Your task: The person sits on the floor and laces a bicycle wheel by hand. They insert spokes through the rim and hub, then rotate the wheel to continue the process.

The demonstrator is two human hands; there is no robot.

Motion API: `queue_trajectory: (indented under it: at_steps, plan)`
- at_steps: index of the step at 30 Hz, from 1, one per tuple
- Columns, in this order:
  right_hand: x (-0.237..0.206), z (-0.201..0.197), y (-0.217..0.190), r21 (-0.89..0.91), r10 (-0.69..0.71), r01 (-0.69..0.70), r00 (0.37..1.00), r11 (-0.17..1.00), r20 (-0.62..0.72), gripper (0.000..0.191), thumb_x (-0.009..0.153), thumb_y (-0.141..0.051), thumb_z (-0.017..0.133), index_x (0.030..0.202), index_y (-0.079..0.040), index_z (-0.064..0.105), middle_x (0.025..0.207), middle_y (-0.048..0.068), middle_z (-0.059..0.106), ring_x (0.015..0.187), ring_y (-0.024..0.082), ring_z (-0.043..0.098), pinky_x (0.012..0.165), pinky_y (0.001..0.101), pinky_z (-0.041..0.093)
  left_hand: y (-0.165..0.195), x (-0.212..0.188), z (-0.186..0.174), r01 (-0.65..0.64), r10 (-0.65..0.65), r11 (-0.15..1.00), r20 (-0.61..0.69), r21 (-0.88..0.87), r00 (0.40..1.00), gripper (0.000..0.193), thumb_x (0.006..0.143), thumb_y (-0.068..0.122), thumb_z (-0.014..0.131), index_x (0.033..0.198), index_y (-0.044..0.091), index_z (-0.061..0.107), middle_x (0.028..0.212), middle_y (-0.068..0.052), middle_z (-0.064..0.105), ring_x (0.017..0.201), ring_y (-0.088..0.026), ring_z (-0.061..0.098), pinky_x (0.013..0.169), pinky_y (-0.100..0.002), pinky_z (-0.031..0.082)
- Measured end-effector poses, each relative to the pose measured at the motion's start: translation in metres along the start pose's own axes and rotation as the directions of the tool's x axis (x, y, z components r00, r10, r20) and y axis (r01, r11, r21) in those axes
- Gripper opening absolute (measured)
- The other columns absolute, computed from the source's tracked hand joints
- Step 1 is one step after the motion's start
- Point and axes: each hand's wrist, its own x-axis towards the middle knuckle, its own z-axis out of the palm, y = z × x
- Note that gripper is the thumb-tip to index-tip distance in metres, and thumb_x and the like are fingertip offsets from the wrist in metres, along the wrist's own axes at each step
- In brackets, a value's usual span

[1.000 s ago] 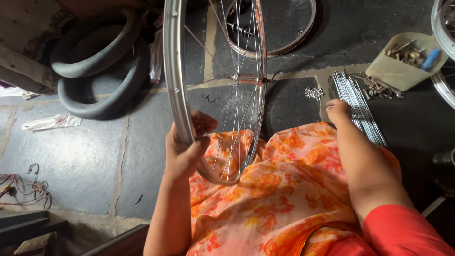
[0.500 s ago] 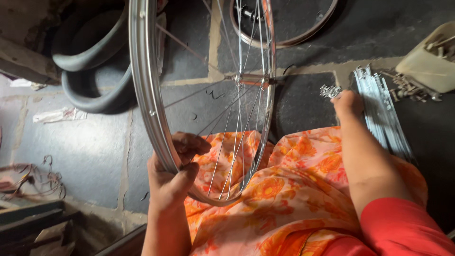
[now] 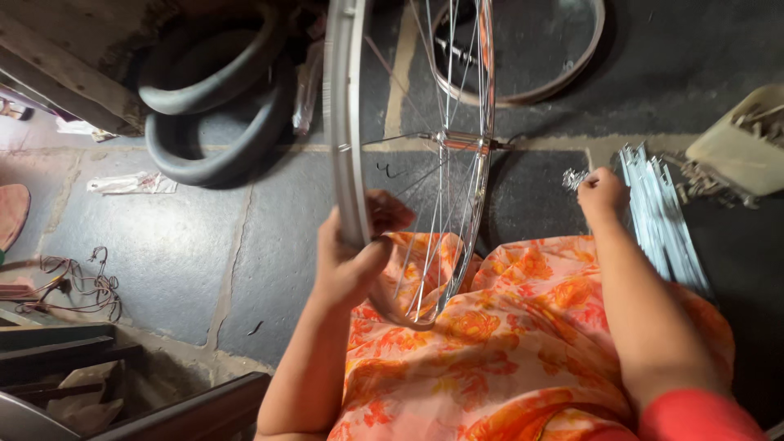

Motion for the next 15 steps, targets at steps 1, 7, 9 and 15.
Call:
queue_trajectory:
  at_steps: [1,7,9,15]
  plan:
    - [-0.012,-0.01,-0.011,0.262,0.012,-0.021,0.999,0.965,0.039,0.01,0.095,-0.011,0.068,0.099,-0.003,0.073,0.084,0.011,0.074,0.077,0.023,0.073,0.075,0.0369,0.058,-0.001,0.0,0.003,-0.005,0.005,1.0,-0.006,0.007,1.0,0.04,0.08,-0.007,0.051,0.12,-0.006,0.058,0.116,-0.016,0.069,0.108,-0.023,0.069,0.103,-0.039,0.055]
    - [-0.154,-0.079,-0.085,0.778,-0.113,-0.189,0.942,0.6,0.317,0.014,0.093,-0.005,0.069,0.106,-0.002,0.071,0.088,0.007,0.07,0.078,0.014,0.068,0.075,0.0289,0.058,-0.007,-0.004,0.042,-0.035,0.036,0.999,-0.053,0.018,0.998,0.034,0.084,-0.001,0.058,0.118,-0.001,0.06,0.105,-0.008,0.071,0.098,-0.015,0.067,0.088,-0.03,0.055]
    - [-0.21,-0.108,-0.105,0.825,-0.219,-0.198,0.908,0.529,0.358,0.009,0.093,-0.005,0.067,0.102,-0.003,0.07,0.088,0.008,0.071,0.082,0.016,0.069,0.081,0.0312,0.058,-0.01,-0.007,0.066,-0.035,0.041,0.997,-0.086,0.074,0.995,0.027,0.088,0.002,0.064,0.114,-0.002,0.063,0.1,-0.007,0.069,0.091,-0.014,0.063,0.082,-0.03,0.053]
    - [-0.3,-0.158,-0.15,0.875,-0.754,0.356,0.657,0.329,0.016,0.007,0.089,-0.004,0.071,0.096,-0.005,0.073,0.121,0.006,0.061,0.111,0.018,0.06,0.094,0.0303,0.052,-0.032,-0.031,0.12,-0.191,0.192,0.98,0.014,-0.064,0.981,0.024,0.101,0.014,0.064,0.124,0.004,0.063,0.107,-0.002,0.067,0.098,-0.009,0.06,0.089,-0.027,0.051]
